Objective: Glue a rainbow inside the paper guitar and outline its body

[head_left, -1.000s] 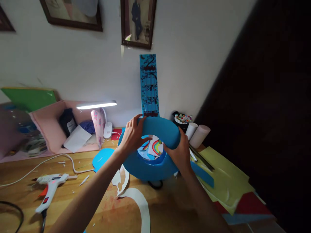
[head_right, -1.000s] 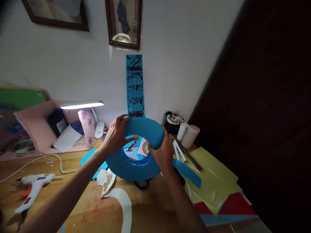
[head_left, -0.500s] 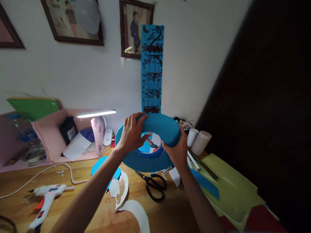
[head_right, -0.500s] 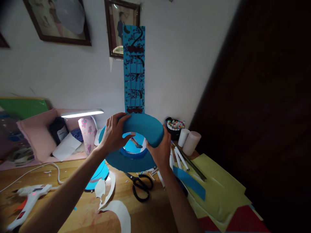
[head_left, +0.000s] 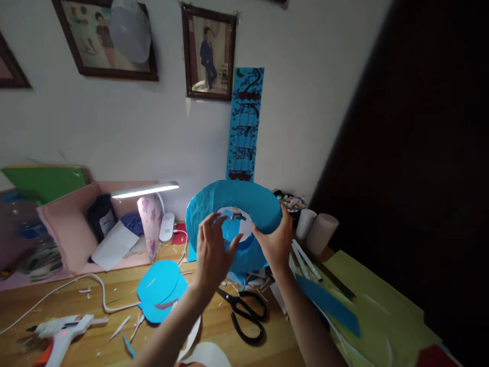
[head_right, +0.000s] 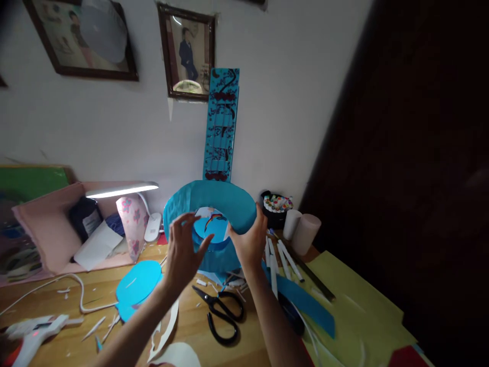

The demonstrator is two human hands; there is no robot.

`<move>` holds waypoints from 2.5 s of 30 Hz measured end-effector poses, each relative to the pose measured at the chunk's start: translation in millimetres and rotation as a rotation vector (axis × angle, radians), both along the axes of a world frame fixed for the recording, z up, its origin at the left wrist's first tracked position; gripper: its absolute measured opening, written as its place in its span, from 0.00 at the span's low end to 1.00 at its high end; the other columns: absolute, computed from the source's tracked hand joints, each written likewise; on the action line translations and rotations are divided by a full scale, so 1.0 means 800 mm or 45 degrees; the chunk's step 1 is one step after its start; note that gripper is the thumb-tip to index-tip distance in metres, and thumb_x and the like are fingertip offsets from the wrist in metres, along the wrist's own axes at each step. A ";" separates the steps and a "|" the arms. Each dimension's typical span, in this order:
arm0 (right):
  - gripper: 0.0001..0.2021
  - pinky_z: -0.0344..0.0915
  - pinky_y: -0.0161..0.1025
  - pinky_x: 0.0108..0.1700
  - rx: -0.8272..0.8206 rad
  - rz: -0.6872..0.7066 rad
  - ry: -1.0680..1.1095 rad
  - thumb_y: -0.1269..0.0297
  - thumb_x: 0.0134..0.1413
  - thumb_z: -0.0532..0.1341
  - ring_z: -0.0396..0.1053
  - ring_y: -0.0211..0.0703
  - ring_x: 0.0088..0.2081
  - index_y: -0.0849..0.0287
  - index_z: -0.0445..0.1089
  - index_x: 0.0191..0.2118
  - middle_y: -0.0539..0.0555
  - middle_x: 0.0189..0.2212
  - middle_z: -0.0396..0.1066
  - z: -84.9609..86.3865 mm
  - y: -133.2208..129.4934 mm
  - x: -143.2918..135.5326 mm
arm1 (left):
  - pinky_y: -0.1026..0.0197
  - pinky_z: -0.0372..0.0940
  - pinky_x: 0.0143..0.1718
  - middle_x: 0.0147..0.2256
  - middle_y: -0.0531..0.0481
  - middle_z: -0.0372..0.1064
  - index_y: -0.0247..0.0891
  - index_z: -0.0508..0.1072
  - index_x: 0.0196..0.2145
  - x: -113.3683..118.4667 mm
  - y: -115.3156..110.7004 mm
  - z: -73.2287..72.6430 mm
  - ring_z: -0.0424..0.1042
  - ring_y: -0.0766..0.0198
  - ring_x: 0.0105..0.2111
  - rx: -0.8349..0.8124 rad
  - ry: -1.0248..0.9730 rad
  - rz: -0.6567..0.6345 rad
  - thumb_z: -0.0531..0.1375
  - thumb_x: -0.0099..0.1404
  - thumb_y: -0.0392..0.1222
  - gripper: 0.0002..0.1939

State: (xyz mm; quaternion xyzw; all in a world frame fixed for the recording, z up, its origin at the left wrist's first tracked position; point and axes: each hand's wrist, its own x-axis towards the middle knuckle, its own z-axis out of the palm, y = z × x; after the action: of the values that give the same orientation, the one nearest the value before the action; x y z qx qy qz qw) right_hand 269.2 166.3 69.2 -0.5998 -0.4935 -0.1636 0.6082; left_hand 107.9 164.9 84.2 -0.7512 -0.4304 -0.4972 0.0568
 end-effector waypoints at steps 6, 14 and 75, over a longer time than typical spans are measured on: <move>0.40 0.61 0.54 0.53 0.022 0.001 0.027 0.60 0.40 0.67 0.61 0.60 0.55 0.65 0.53 0.60 0.67 0.52 0.62 -0.005 0.028 -0.012 | 0.50 0.69 0.42 0.44 0.33 0.68 0.28 0.61 0.51 0.038 0.037 -0.046 0.71 0.50 0.45 -0.196 -0.106 0.098 0.52 0.67 0.38 0.17; 0.40 0.60 0.56 0.54 0.004 0.071 0.008 0.60 0.40 0.67 0.61 0.60 0.55 0.62 0.53 0.60 0.66 0.53 0.62 -0.030 0.062 -0.015 | 0.60 0.67 0.43 0.43 0.44 0.72 0.37 0.66 0.44 0.023 0.084 -0.051 0.72 0.62 0.43 -0.307 -0.228 0.033 0.44 0.68 0.31 0.14; 0.40 0.43 0.70 0.60 -0.157 0.226 -0.742 0.56 0.46 0.68 0.41 0.64 0.65 0.52 0.49 0.63 0.64 0.64 0.43 -0.030 0.133 -0.035 | 0.63 0.64 0.36 0.43 0.55 0.75 0.48 0.70 0.45 -0.042 0.111 -0.063 0.74 0.60 0.40 -0.691 0.068 -0.124 0.50 0.67 0.40 0.13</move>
State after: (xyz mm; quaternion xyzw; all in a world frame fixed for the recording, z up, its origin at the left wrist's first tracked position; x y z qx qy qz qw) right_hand 241.1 272.6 45.6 -0.5181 -0.7065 -0.2447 0.4153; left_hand 74.2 253.5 33.9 -0.7715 -0.5096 -0.3459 -0.1593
